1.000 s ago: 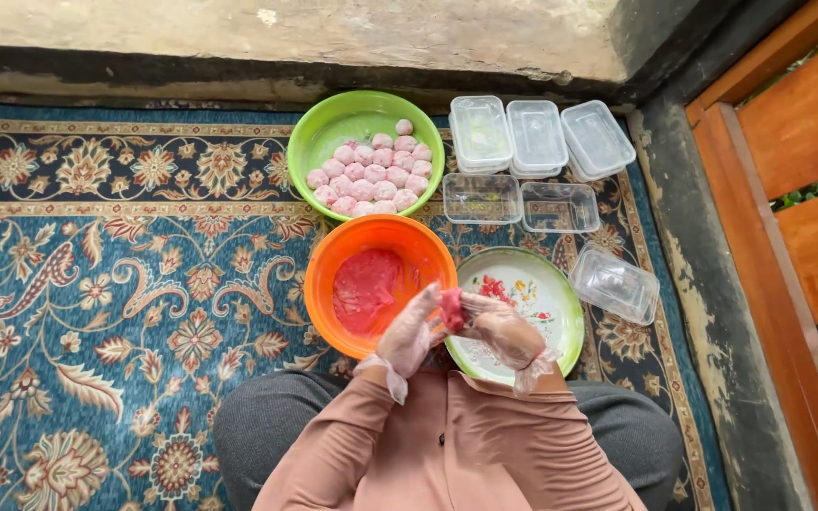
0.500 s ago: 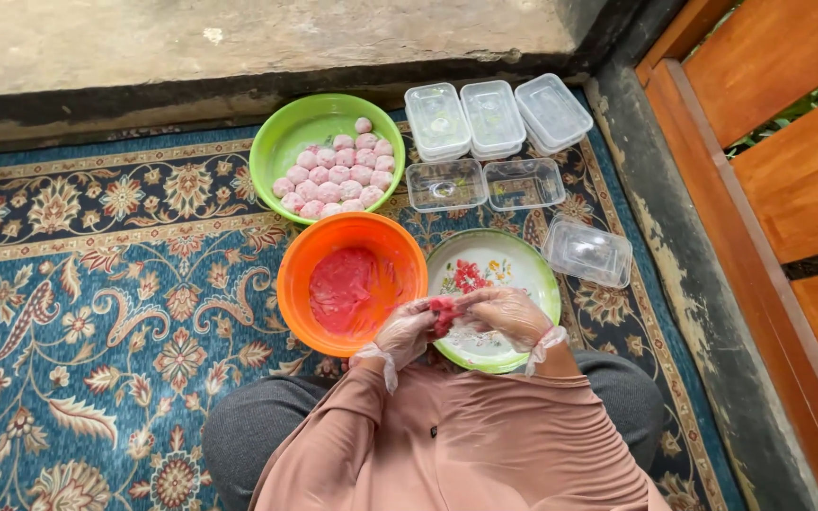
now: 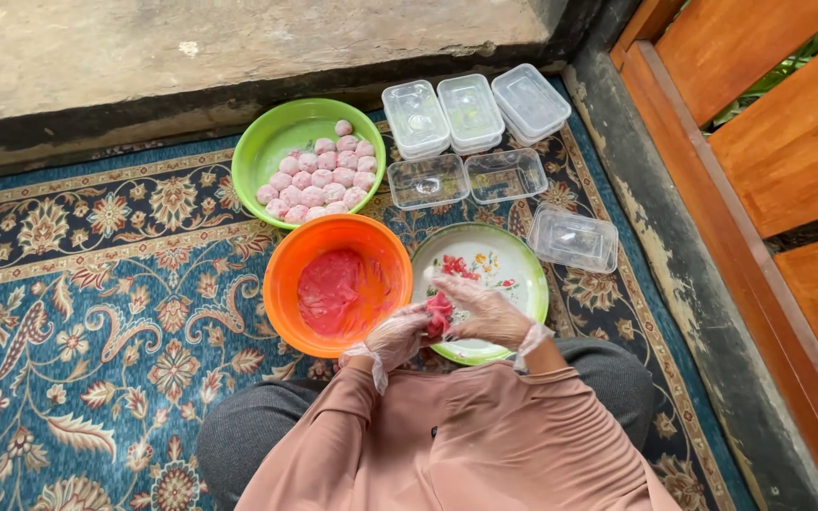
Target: Rolling dough into small balls and placing them in a bowl
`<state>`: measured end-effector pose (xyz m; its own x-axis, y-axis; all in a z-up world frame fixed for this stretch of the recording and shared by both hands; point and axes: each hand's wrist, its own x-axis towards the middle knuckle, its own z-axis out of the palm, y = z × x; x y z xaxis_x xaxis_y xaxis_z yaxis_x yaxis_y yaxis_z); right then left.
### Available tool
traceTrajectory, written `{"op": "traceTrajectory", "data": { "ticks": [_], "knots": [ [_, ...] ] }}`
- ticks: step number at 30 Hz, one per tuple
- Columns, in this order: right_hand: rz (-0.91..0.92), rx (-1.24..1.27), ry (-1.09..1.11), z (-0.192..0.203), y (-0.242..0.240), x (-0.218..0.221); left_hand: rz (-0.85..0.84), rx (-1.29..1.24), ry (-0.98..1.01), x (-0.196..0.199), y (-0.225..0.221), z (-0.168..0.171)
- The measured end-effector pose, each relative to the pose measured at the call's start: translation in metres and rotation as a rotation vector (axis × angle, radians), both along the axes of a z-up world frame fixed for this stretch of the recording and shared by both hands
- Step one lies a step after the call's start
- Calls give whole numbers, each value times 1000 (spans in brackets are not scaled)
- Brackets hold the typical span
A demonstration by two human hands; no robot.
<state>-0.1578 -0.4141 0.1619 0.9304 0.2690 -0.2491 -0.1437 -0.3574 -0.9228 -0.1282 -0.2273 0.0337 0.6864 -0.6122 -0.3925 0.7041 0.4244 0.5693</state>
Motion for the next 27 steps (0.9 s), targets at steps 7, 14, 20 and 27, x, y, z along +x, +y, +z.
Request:
{"op": "traceTrajectory", "data": {
  "ticks": [7,14,20,27],
  "knots": [
    [-54,-172,-519,-83,9,-5,89,2,7,3,0,-42],
    [-107,-198,-456,-94,16,-7,3,101,-149,3,1,12],
    [-344,-162,-164,-77,23,-15,43,373,-155,-10,-5,-26],
    [-462,360,230,-66,1,-14,21,364,-143,-12,15,-16]
  ]
}}
